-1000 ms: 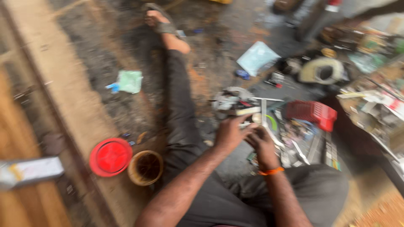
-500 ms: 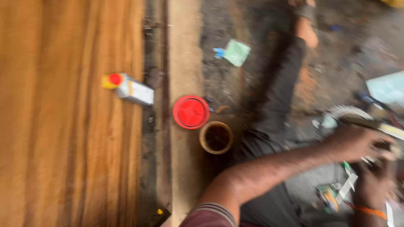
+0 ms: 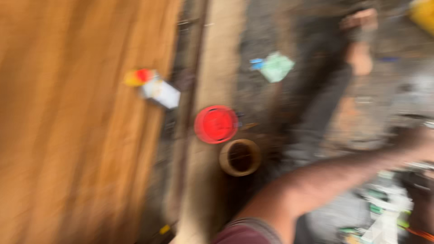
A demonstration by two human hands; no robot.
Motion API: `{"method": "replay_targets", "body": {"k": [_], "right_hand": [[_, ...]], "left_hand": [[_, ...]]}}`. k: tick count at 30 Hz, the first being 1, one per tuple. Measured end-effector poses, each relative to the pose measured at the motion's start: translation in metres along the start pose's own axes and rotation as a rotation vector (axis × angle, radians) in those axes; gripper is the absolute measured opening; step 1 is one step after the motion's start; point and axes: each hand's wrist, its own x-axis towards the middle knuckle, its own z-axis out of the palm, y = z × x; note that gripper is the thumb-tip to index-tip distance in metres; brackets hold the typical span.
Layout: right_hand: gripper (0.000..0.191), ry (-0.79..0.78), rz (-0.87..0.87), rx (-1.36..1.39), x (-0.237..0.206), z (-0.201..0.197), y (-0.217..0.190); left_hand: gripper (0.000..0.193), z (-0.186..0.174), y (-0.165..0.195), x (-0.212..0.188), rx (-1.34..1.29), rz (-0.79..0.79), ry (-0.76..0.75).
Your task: The person sits on the floor and assembles a small engine component, likely a stator or alternator. They insert a cylindrical part, use a hammer to tap it into place, and then use pliers to adjust a small metal clip on the assembly.
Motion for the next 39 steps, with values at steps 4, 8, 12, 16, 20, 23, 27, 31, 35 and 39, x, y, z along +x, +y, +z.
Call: {"method": "replay_targets", "body": {"k": [4,8,12,16,20,23,27,31,35,39], "right_hand": [[0.047,0.006,-0.027,0.103,0.009,-0.019,-0.049],[0.041,-0.126,-0.04,0.139,0.005,-0.014,-0.086],[0.045,-0.192,0.099,-0.036,-0.025,-0.027,-0.109],[0.046,-0.263,0.188,-0.246,-0.047,-0.037,-0.098],[0.05,-0.262,0.152,-0.386,-0.051,-0.037,-0.071],[0.054,-0.247,0.219,-0.428,-0.052,-0.039,-0.058],[0.055,-0.272,0.189,-0.325,-0.055,-0.042,-0.05],[0.058,-0.254,0.2,-0.301,-0.055,-0.042,-0.041],[0.056,-0.231,0.119,-0.31,-0.056,-0.044,-0.033],[0.055,-0.253,0.13,-0.262,-0.057,-0.046,-0.034]], "left_hand": [[0.026,0.014,0.013,0.031,-0.274,-0.006,-0.11],[0.023,0.005,0.012,0.033,-0.493,-0.074,-0.129],[0.017,-0.005,-0.011,-0.002,-0.59,-0.229,-0.068],[0.023,-0.007,-0.054,-0.036,-0.673,-0.394,-0.053],[0.025,-0.002,-0.085,-0.052,-0.676,-0.39,0.0],[0.025,-0.005,-0.092,-0.057,-0.666,-0.391,-0.002],[0.024,-0.015,-0.096,-0.064,-0.644,-0.374,-0.027],[0.024,-0.021,-0.098,-0.07,-0.711,-0.337,-0.071],[0.025,-0.023,-0.101,-0.07,-0.699,-0.321,-0.093],[0.025,-0.025,-0.104,-0.067,-0.711,-0.314,-0.108]]}}
